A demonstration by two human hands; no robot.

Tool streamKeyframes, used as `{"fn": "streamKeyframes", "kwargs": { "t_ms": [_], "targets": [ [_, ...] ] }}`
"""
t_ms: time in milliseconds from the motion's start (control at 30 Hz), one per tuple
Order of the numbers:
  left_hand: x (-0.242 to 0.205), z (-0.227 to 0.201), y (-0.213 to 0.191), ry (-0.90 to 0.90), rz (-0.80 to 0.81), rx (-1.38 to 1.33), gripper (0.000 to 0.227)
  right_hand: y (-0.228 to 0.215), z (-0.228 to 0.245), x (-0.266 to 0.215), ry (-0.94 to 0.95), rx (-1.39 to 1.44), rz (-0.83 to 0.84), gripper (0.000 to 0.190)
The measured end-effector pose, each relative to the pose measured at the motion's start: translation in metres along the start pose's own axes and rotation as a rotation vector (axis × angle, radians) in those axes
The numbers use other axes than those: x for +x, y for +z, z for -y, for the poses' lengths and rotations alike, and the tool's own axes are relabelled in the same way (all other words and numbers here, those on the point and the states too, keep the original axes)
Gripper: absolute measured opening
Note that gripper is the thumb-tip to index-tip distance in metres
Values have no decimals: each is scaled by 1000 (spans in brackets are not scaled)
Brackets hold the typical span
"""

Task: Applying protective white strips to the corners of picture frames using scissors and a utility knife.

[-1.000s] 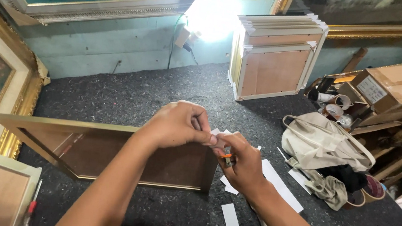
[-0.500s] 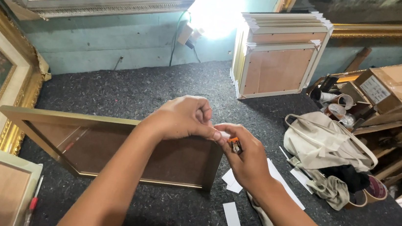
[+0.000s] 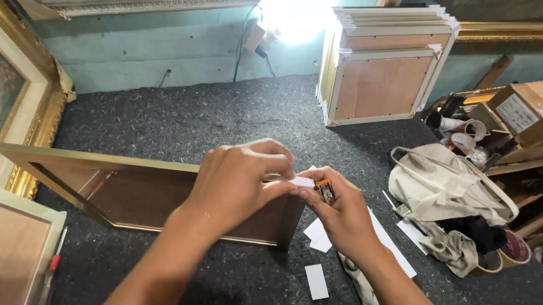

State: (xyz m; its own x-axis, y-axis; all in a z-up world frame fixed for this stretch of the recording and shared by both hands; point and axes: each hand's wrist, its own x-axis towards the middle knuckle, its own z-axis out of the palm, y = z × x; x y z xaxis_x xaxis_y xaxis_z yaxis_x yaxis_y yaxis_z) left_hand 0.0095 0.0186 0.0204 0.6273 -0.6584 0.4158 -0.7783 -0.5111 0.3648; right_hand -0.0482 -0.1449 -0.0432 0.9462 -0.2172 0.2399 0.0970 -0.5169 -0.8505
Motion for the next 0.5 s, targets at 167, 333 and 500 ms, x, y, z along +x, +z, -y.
{"fn": "streamKeyframes", "kwargs": {
  "t_ms": [167,333,500],
  "targets": [
    [-14,3,22,-26,-131,4,8,-2,11,-1,80,82,26,25],
    [-25,7,37,23,-256,-22,13,-8,17,-3,166,220,104,24],
    [-33,0,37,19,-266,-106,14,-21,17,-10,375,476,367,46]
  ]
}}
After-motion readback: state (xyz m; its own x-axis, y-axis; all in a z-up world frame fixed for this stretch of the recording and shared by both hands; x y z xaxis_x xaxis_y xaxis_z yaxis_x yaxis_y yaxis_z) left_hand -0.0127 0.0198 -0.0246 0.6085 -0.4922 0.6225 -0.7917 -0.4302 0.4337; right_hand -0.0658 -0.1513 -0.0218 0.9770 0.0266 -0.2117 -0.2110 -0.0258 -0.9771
